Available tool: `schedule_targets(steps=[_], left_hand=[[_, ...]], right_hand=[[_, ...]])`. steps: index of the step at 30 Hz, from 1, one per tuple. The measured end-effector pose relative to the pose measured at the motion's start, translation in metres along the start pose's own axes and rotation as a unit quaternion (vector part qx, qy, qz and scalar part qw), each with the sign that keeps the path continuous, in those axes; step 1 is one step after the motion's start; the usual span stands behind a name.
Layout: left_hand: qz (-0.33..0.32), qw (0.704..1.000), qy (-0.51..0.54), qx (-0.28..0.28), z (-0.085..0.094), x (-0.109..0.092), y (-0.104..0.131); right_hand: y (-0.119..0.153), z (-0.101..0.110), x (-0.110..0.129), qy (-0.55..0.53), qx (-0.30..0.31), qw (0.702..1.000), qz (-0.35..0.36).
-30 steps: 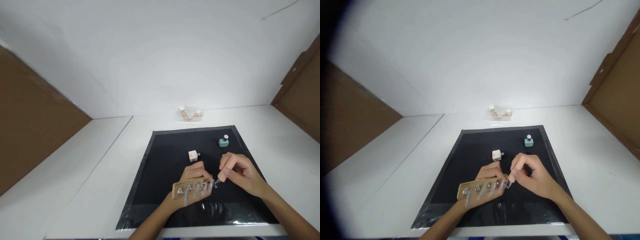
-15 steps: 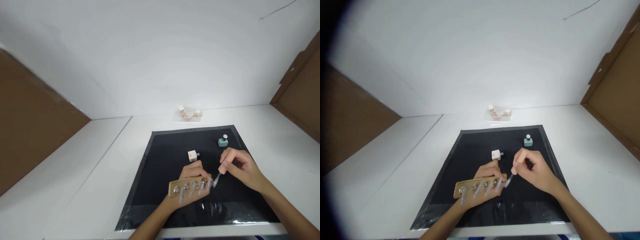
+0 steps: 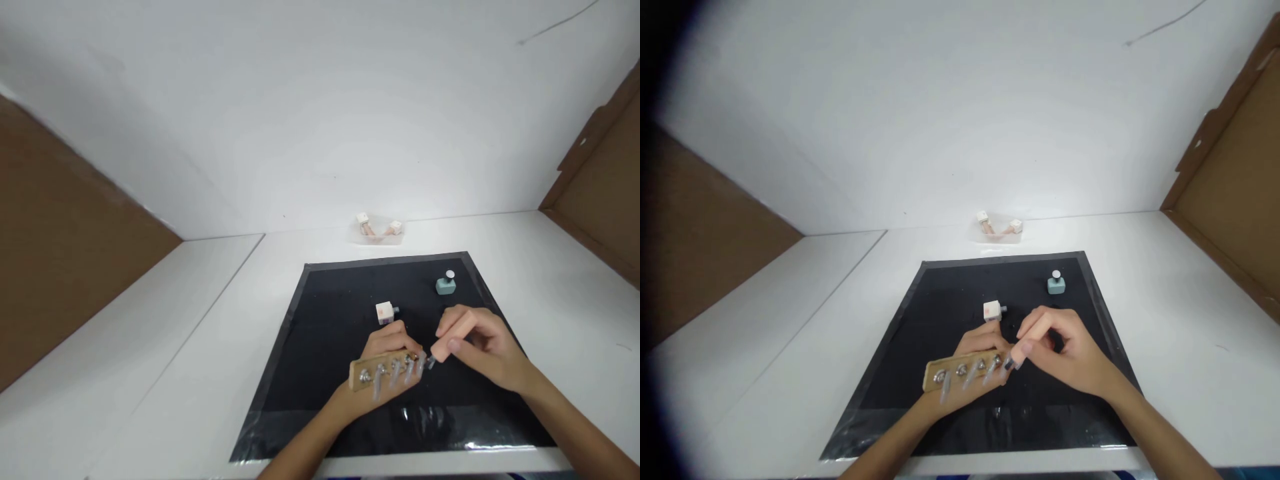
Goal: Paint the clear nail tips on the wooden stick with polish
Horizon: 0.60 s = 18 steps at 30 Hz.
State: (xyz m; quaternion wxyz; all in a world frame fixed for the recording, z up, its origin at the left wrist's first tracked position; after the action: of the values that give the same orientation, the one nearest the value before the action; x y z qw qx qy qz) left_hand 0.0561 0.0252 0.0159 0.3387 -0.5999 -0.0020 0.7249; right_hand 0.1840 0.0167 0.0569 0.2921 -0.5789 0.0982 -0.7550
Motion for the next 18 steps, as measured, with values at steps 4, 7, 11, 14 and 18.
schedule_targets(steps=[4, 7, 11, 14, 18], left_hand=[[-0.036, 0.999, -0.004, 0.026, -0.004, -0.008, -0.005], [-0.049, 0.998, -0.004, 0.036, -0.006, -0.009, -0.007], [-0.016, 0.999, -0.014, 0.04, -0.008, -0.003, -0.006], [0.007, 1.0, -0.006, 0.02, -0.007, 0.003, -0.001], [0.005, 1.0, 0.002, 0.019, -0.007, 0.006, 0.004]], right_hand=[[0.001, -0.011, 0.0, -0.019, 0.053, 0.998, -0.003], [0.001, -0.013, -0.002, -0.016, 0.068, 0.997, -0.018], [0.0, -0.009, -0.006, 0.015, 0.049, 0.997, -0.053], [0.0, -0.004, -0.01, 0.048, 0.034, 0.996, -0.072], [0.001, 0.003, -0.012, 0.072, 0.007, 0.995, -0.071]])
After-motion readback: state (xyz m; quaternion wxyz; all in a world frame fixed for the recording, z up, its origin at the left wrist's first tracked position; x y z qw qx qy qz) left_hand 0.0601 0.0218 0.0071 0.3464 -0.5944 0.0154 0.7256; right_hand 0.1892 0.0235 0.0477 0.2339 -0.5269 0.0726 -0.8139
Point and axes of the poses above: each hand's wrist, its own y-axis away from the middle knuckle, its own z-axis out of the back of the hand, x = y × z, the point moved 7 cm from there along -y, towards the middle knuckle, and after that the axes turned 5 degrees about y, right-handed, at the moved point
